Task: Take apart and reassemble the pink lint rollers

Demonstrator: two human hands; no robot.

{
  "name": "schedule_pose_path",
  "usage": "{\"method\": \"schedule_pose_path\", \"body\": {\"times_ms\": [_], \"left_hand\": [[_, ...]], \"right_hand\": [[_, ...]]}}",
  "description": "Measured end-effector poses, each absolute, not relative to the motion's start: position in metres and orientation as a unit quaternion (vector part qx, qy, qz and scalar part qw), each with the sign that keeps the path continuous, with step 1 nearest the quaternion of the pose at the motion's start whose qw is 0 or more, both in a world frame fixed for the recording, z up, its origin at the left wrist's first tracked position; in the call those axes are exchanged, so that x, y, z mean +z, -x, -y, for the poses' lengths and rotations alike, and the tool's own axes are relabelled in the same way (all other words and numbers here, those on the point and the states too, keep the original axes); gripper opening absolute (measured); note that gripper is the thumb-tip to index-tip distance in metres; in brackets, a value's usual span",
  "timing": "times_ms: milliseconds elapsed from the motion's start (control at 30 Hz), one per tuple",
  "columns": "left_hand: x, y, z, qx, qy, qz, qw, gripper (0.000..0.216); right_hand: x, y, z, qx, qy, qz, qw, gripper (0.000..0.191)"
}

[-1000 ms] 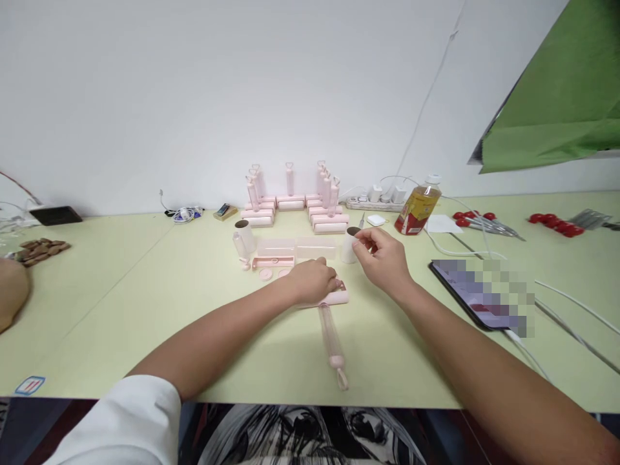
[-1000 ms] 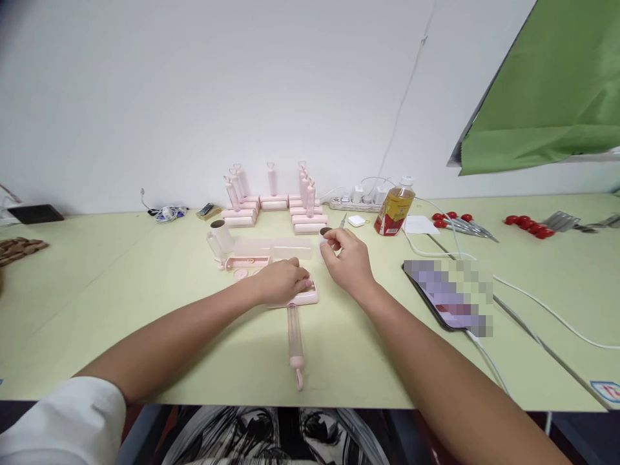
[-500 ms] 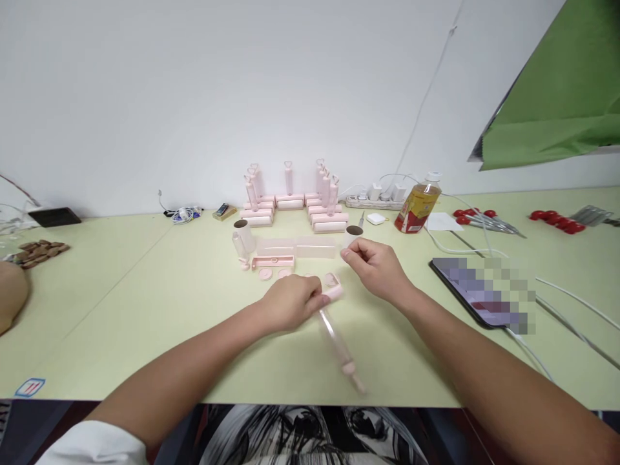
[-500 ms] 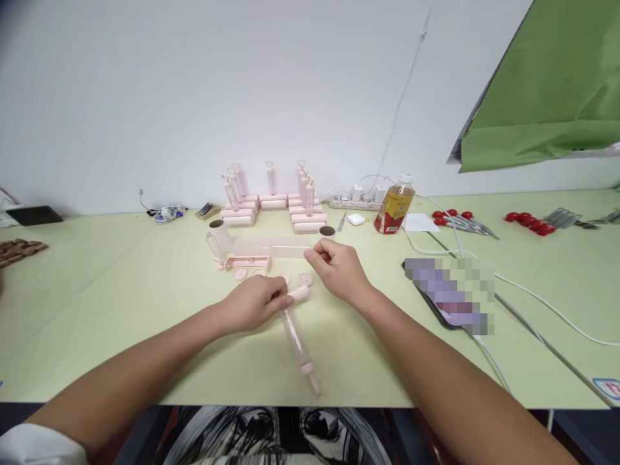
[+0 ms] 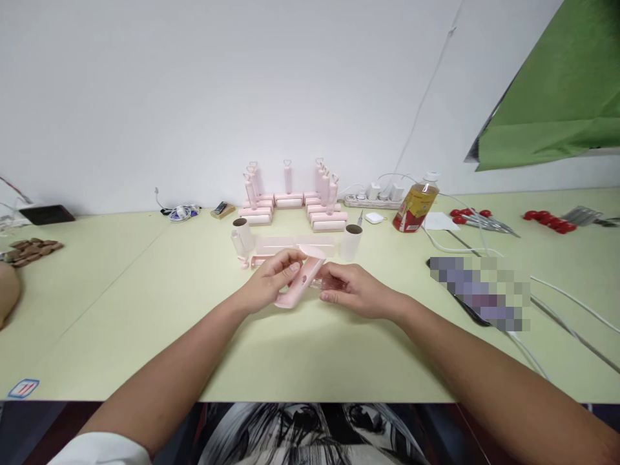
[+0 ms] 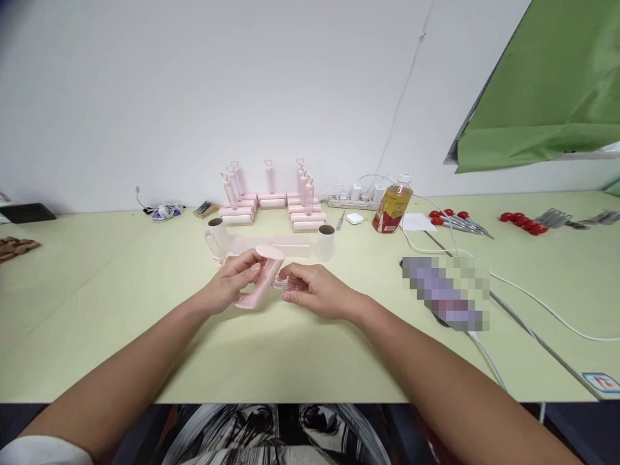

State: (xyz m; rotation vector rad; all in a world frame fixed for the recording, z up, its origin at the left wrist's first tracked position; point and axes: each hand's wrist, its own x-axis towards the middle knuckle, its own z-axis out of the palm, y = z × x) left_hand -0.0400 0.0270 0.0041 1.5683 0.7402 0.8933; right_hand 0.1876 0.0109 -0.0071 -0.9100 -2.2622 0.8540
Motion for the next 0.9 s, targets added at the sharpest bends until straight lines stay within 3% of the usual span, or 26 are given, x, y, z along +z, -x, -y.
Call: {"method": "schedule_pose_path", "body": {"times_ms": [167,333,633,800,900], "left_hand": [[0.002,0.042,-0.023,0.183,-0.585,-0.239,0.753,0.041],[-0.003,0.037,-0.018,0.171,-0.517,-0.224,0.808,0.047],[-0.006,0.023,-0.015,0.284,-0.54,-0.227,0.759,0.047],[0.023,0.041,-0.013,0.527,-0.528,-0.21,0.633,0.052],[0.042,0.053,-0.024,0.539,-0.58,-0.257,0.554,0.042]], "right_hand": [[-0.012,-0.184,-0.011,0.321,0.323,0.845,0.28,0.022],[-0.019,-0.183,-0.013,0.359,0.317,0.834,0.274,0.021],[-0.002,-0.186,-0.013,0.248,0.355,0.862,0.264,0.018],[0.017,-0.22,-0.025,0.092,0.497,0.818,0.274,0.015],[0.021,-0.228,-0.027,0.109,0.493,0.818,0.273,0.016]]}}
